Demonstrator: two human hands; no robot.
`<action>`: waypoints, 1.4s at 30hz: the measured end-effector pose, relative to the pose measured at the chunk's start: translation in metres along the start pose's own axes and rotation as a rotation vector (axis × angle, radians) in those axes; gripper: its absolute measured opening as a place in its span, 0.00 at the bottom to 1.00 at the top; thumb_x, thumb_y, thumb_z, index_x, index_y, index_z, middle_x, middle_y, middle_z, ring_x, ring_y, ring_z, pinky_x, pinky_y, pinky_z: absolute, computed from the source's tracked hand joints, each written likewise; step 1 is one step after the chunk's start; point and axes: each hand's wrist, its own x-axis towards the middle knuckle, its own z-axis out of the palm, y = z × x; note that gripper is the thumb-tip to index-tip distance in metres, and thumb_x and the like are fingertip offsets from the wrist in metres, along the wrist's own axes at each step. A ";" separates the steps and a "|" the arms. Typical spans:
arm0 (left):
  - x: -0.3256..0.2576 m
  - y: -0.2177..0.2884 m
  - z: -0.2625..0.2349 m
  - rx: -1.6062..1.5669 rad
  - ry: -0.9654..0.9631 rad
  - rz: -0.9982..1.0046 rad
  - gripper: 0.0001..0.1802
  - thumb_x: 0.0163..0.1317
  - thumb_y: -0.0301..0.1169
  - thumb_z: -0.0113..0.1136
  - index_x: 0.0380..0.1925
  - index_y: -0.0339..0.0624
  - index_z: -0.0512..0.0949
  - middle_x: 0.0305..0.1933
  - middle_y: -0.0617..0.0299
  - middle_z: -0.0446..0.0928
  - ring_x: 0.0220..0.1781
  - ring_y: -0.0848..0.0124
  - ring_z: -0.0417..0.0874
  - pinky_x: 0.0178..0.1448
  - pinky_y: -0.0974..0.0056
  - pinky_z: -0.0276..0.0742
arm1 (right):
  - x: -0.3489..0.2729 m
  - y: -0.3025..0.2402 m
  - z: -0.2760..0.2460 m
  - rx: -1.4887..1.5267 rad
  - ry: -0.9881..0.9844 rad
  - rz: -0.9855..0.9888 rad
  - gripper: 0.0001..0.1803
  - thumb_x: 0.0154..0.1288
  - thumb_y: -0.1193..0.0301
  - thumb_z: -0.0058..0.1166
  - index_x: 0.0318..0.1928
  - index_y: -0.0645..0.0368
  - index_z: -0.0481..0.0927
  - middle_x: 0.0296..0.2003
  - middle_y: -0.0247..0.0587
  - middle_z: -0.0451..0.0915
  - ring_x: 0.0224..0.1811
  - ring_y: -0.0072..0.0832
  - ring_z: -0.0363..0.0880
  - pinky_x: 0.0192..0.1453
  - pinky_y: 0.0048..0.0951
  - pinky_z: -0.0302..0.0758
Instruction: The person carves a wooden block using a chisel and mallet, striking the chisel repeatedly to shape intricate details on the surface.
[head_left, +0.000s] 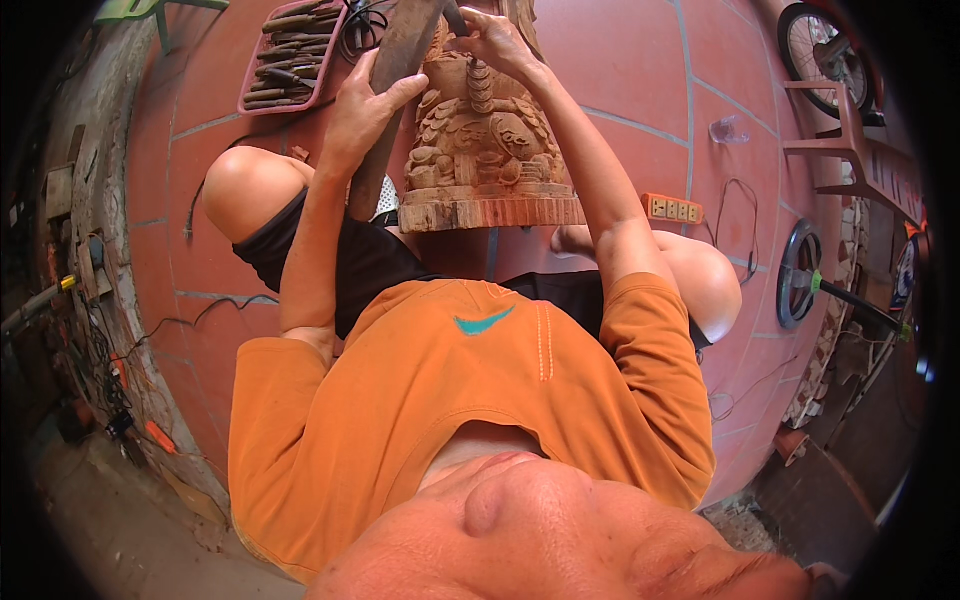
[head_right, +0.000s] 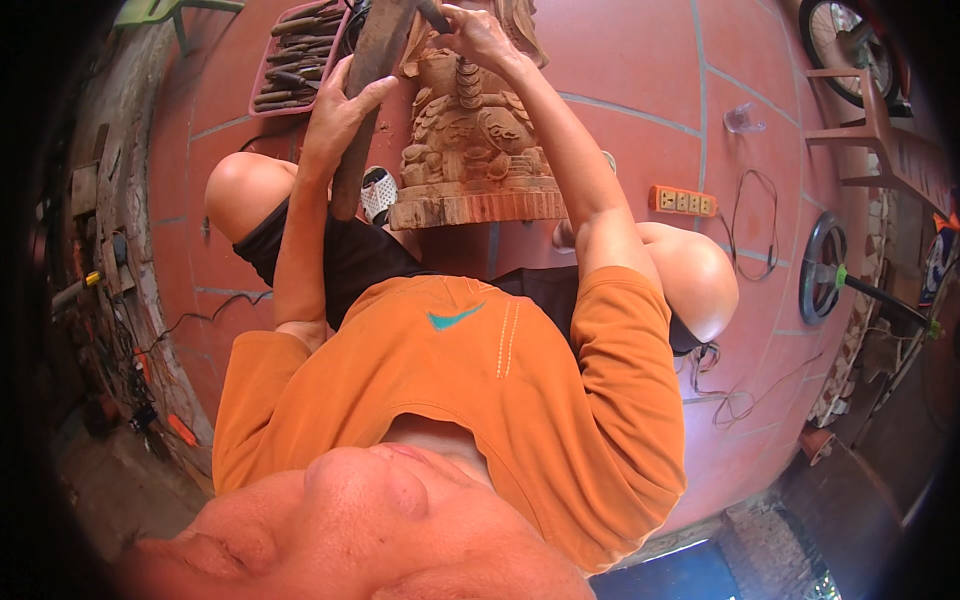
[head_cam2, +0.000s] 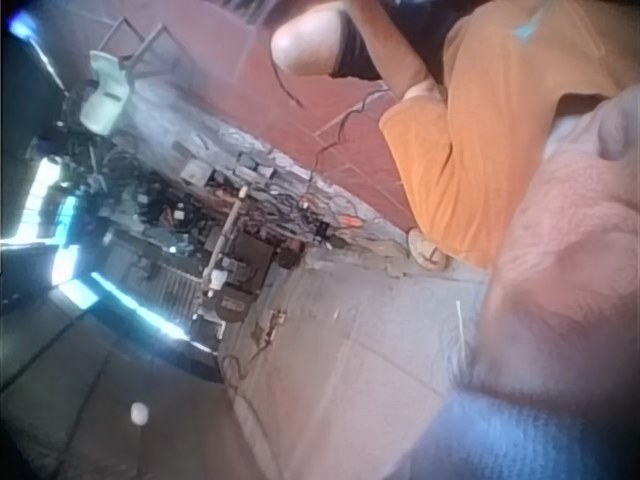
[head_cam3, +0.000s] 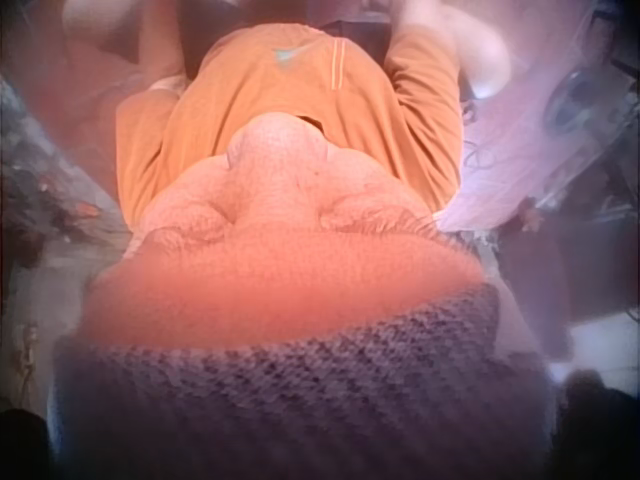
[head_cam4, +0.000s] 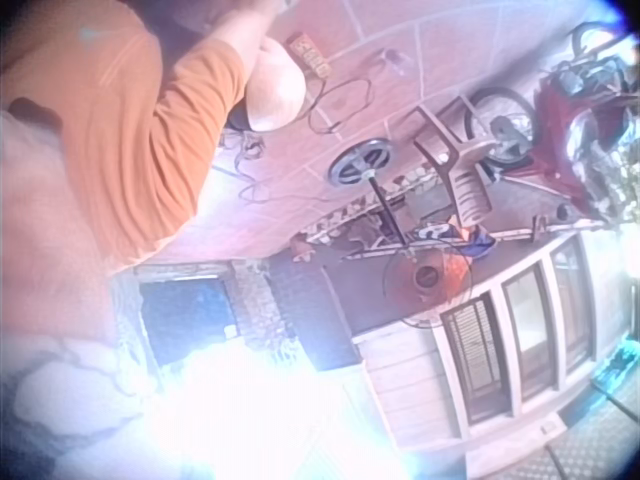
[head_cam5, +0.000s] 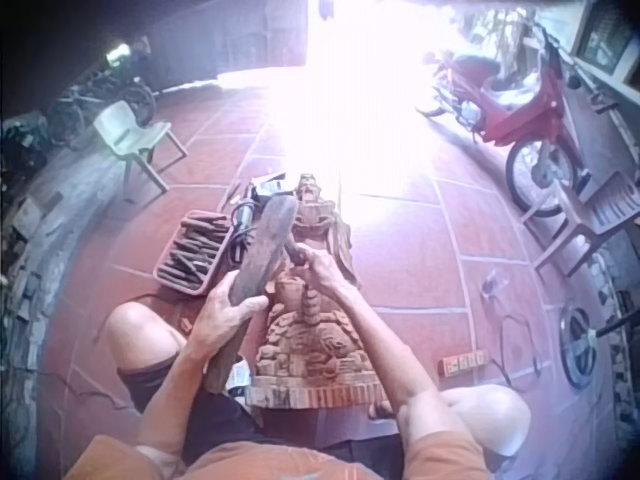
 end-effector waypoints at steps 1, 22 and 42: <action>-0.001 0.005 0.002 -0.054 0.014 0.017 0.29 0.65 0.41 0.70 0.60 0.36 0.74 0.38 0.63 0.80 0.34 0.78 0.79 0.36 0.70 0.78 | 0.000 0.001 0.000 -0.008 -0.008 0.002 0.22 0.56 0.70 0.71 0.52 0.57 0.82 0.37 0.43 0.83 0.41 0.36 0.84 0.47 0.39 0.79; -0.002 0.016 -0.001 -0.063 0.016 -0.005 0.27 0.65 0.41 0.70 0.57 0.37 0.76 0.41 0.64 0.81 0.38 0.77 0.79 0.41 0.70 0.78 | -0.010 -0.004 -0.012 0.211 0.010 0.020 0.20 0.56 0.76 0.69 0.50 0.60 0.80 0.37 0.35 0.81 0.40 0.25 0.80 0.46 0.34 0.78; -0.001 0.008 0.003 0.118 -0.017 0.046 0.37 0.63 0.44 0.72 0.64 0.33 0.71 0.48 0.56 0.82 0.44 0.72 0.82 0.50 0.66 0.79 | -0.010 -0.001 -0.011 0.139 -0.021 0.002 0.17 0.58 0.77 0.67 0.49 0.58 0.80 0.36 0.30 0.79 0.40 0.21 0.77 0.47 0.30 0.77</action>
